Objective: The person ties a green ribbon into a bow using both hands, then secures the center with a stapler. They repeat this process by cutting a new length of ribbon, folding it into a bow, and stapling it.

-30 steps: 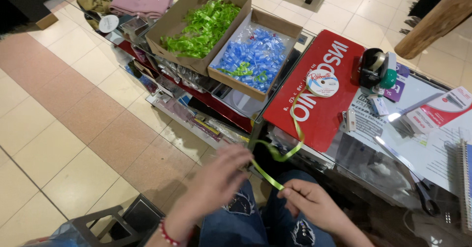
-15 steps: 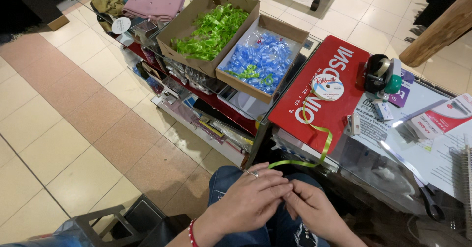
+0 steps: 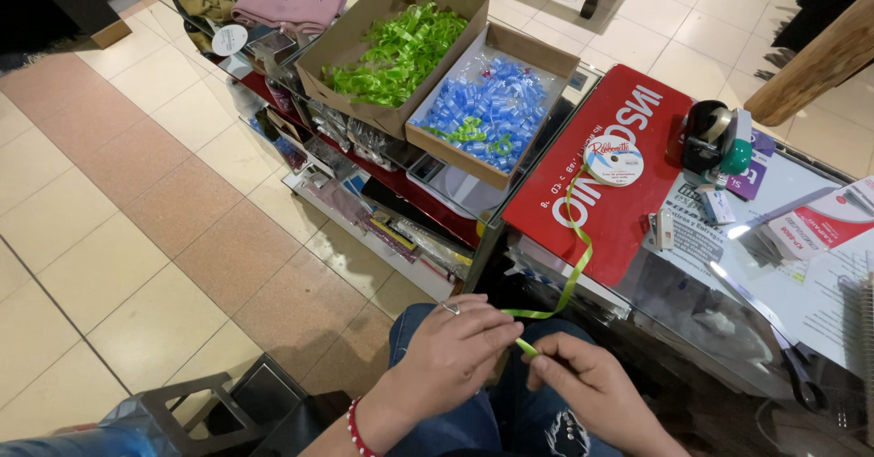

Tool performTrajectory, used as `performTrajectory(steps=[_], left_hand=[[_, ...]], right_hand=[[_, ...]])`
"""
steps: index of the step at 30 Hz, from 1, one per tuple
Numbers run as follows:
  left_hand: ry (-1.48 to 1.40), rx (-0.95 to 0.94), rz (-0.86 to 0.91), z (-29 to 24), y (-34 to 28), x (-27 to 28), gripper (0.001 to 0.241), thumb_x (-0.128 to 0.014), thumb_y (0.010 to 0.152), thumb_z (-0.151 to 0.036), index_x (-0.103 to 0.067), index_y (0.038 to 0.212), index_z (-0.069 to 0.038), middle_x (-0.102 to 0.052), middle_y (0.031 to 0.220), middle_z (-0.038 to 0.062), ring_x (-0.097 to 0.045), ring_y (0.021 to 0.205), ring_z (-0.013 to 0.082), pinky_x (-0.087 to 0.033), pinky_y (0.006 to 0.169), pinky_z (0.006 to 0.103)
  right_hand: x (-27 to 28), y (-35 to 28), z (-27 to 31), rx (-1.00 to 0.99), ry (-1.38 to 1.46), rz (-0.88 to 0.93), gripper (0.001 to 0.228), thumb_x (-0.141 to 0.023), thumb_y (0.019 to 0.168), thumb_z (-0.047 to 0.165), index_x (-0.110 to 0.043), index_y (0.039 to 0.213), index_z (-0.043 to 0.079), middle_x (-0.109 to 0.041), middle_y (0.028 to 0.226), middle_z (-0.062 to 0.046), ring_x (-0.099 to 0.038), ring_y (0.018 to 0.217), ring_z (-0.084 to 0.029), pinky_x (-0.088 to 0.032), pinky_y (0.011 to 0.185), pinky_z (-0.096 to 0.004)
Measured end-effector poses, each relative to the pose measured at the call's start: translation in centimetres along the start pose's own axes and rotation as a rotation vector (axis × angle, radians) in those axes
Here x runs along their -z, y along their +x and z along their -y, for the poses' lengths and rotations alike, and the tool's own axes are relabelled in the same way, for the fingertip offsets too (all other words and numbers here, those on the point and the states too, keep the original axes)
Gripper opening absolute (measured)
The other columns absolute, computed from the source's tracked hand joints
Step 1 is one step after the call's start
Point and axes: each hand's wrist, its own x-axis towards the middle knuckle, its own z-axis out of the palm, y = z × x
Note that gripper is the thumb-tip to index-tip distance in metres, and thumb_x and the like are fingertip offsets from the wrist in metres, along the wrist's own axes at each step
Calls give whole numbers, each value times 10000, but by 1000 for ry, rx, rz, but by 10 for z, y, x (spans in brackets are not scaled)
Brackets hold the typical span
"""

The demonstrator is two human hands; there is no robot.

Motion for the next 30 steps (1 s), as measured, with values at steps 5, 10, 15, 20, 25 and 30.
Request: performTrajectory(steps=[5,10,15,20,25,30], left_hand=[[20,71,-21,1,-3,-6,191,-614,1088,-50,-723,1244,-51,-692,1211,180,-713,1117,402,-590,836,470],[-157,115,-118,2,1,-11,201,-624,1098,-26,-719,1270,-64,-709,1038,105,-716,910,309,-596,838,432],[-211,262,-134,-1,-5,-19,221,-666,1074,-35,-748,1262,-115,-751,1031,93,-739,890,266,-588,790,395],[-227,371,-178,-2,-2,-20,208,-686,1029,-28,-800,1174,-123,-772,1000,69,-765,858,209,-607,757,337],[-241,406,-190,-3,2,-23,210,-712,1004,1,-803,1155,-114,-771,989,76,-776,874,214,-633,777,335],[-257,446,-193,-9,6,-27,104,-806,982,-78,-818,1085,-88,-783,956,80,-764,843,214,-620,753,333]], right_hand=[[0,1,2,152,261,93,119,-795,961,77,-861,1008,-10,-814,1085,-136,-789,995,-220,-606,890,-347],[2,0,-4,74,347,43,40,-862,891,-5,-864,913,-38,-848,936,-154,-754,848,-203,-593,774,-339],[6,-1,-7,51,447,36,127,-817,935,42,-831,956,-83,-785,872,-175,-690,761,-226,-560,691,-367],[4,0,8,161,553,95,78,-823,936,19,-775,956,-38,-709,892,-137,-604,810,-210,-476,743,-353],[2,4,5,206,587,85,101,-760,974,35,-728,928,-49,-679,834,-152,-580,757,-218,-463,699,-348],[0,7,2,136,612,-20,133,-693,1031,57,-728,1009,-70,-717,779,-191,-629,699,-234,-482,631,-341]])
